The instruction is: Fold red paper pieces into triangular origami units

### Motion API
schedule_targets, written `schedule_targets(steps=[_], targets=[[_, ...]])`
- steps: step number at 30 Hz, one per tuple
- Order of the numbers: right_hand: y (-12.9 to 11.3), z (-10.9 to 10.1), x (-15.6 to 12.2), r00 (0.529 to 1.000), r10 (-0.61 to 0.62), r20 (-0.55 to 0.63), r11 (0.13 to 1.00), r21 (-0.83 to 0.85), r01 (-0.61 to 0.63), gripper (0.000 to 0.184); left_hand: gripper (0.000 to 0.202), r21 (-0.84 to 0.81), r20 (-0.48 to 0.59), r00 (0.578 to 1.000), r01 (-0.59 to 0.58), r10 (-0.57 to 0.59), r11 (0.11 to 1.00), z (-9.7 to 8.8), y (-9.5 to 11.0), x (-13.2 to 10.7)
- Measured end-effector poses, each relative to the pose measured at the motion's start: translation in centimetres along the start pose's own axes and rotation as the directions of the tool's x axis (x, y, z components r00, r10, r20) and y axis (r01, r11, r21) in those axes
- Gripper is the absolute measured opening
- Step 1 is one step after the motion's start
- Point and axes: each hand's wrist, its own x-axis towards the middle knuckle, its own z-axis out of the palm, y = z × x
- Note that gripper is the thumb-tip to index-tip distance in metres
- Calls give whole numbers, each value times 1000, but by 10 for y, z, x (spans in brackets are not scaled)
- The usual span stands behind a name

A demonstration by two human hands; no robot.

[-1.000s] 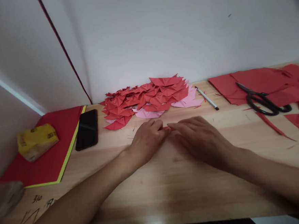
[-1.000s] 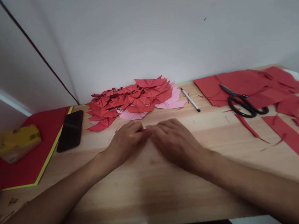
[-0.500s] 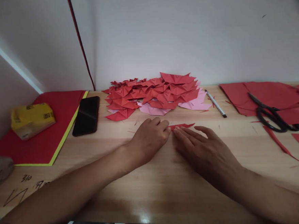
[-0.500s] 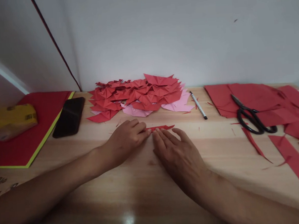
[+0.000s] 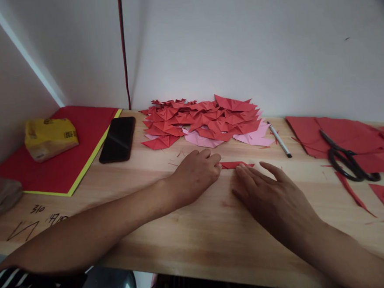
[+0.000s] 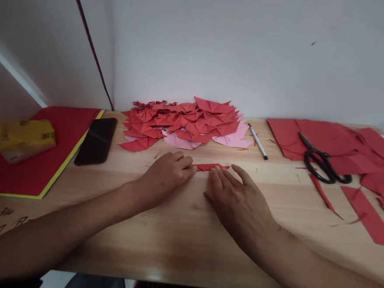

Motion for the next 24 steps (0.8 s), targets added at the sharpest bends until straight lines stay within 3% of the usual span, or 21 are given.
schedule_targets(steps=[9, 17, 24], targets=[[-4, 0, 6, 999, 48, 23, 995, -84, -46, 39, 11, -3, -61, 998, -17, 17, 1000, 7, 0, 0], [-1, -2, 6, 1000, 31, 5, 995, -99, -31, 30, 9, 18, -87, 996, -27, 28, 999, 6, 1, -1], [0, 0, 5, 999, 37, 10, 997, -62, -36, 39, 16, 68, -139, 989, -49, 59, 996, 9, 4, -1]])
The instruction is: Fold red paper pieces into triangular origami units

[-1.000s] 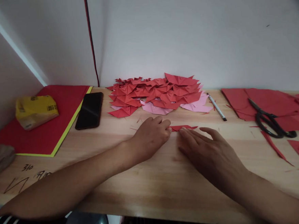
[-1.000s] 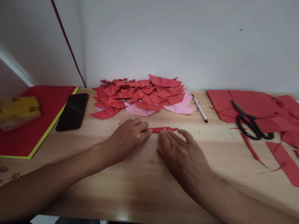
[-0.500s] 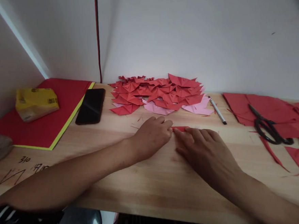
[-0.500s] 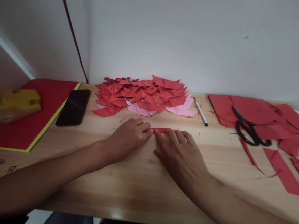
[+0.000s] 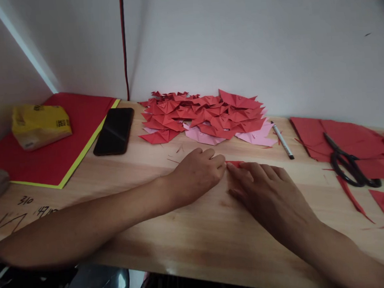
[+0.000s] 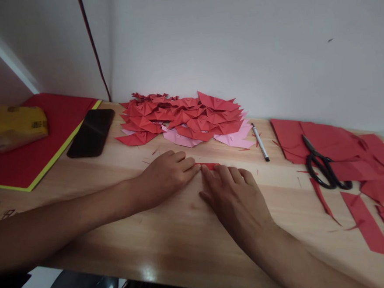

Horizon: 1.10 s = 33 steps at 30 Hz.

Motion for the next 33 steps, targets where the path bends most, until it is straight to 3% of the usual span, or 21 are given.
schedule_targets(steps=[7, 14, 21, 28, 33], targets=[[0, -1, 1, 1000, 5, 3, 996, -90, -5, 28, 14, 11, 72, 997, 18, -19, 1000, -4, 2, 2], [-3, -2, 4, 994, 71, 83, 997, -47, -67, 46, 15, 4, 45, 999, 5, -5, 1000, -1, 1, 3], [0, -4, 7, 985, 97, 146, 991, -110, -81, 38, 13, 17, 81, 996, 29, -31, 999, -3, 1, 2], [-5, -5, 9, 982, 106, 156, 991, -100, -91, 47, 12, -8, 86, 996, 11, -10, 1000, -4, 1, 3], [-3, -6, 9, 983, 100, 153, 990, -112, -84, 41, 14, -6, 104, 994, 28, -27, 1000, -6, 1, 3]])
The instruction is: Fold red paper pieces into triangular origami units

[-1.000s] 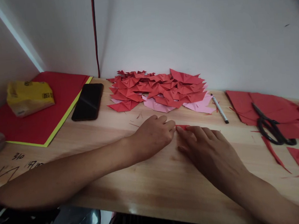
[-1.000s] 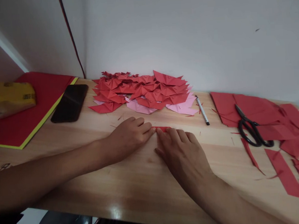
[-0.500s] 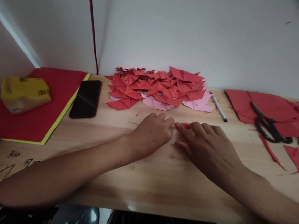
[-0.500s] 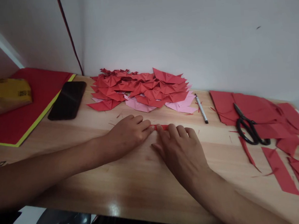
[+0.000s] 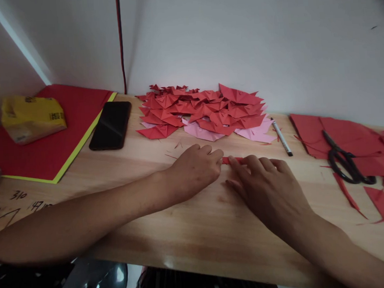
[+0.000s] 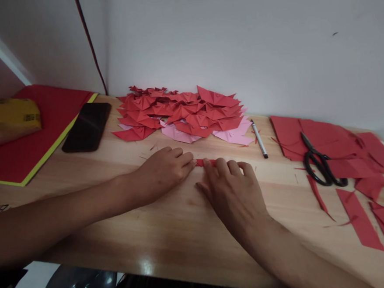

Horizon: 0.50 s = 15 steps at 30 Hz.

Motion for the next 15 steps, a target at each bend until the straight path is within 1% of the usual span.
schedule_targets(steps=[3, 9, 12, 15], targets=[[2, 1, -1, 1000, 6, -8, 1000, -4, -6, 38, 13, 1, 19, 1000, 3, -3, 1000, -2, 0, 0], [-3, -1, -1, 1000, -9, -13, 1000, 17, 10, 46, 16, -10, 6, 1000, -22, 22, 1000, 0, 0, 1], [-1, 0, 0, 1000, -15, -25, 1000, 13, 15, 43, 15, -5, 24, 1000, -11, 11, 1000, -1, 0, 1], [2, 2, -1, 999, -17, -49, 1000, -26, 16, 38, 13, -1, 56, 998, 3, -3, 1000, -2, 0, -1]])
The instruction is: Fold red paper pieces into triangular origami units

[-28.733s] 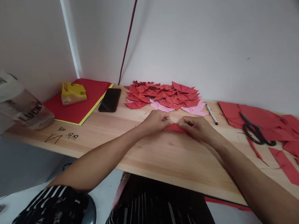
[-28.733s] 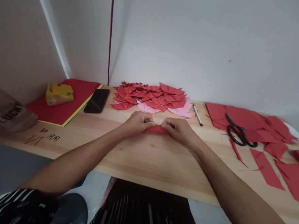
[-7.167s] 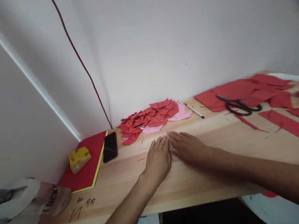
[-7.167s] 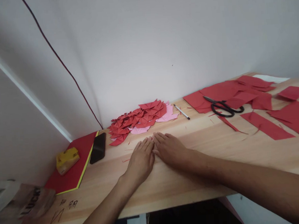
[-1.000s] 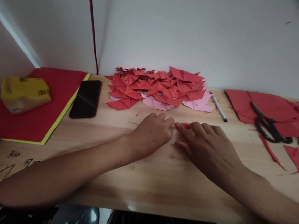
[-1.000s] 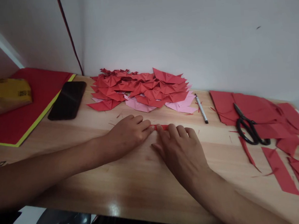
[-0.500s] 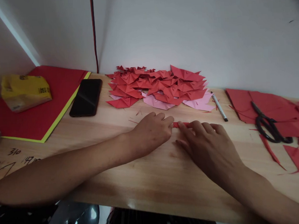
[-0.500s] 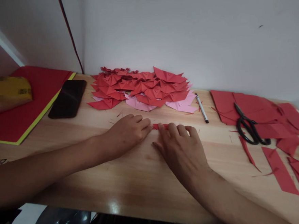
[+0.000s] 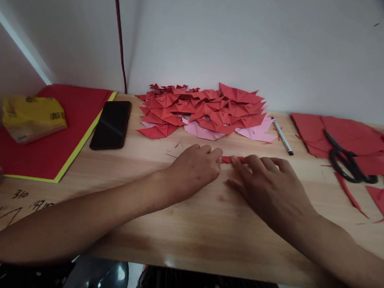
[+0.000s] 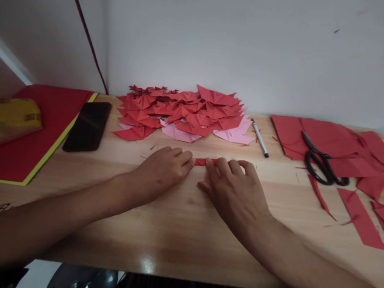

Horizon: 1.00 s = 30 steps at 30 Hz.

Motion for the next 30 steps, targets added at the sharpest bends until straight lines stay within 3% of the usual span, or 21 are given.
schedule_targets(steps=[10, 17, 21, 30], targets=[[3, 3, -3, 999, -24, -39, 999, -22, 23, 37, 15, 82, 18, 1000, 12, -14, 997, -4, 4, -3], [3, 5, -3, 997, -38, -59, 999, -25, 37, 36, 19, 133, -122, 991, 64, -48, 989, 0, 14, -5], [4, 5, -4, 999, -39, -38, 999, -39, 37, 36, 28, 81, -237, 972, 27, -7, 996, 8, 17, -4], [7, 3, -5, 999, -32, -17, 999, 33, 32, 38, 31, 28, -154, 988, 23, -18, 999, 8, 15, -5]])
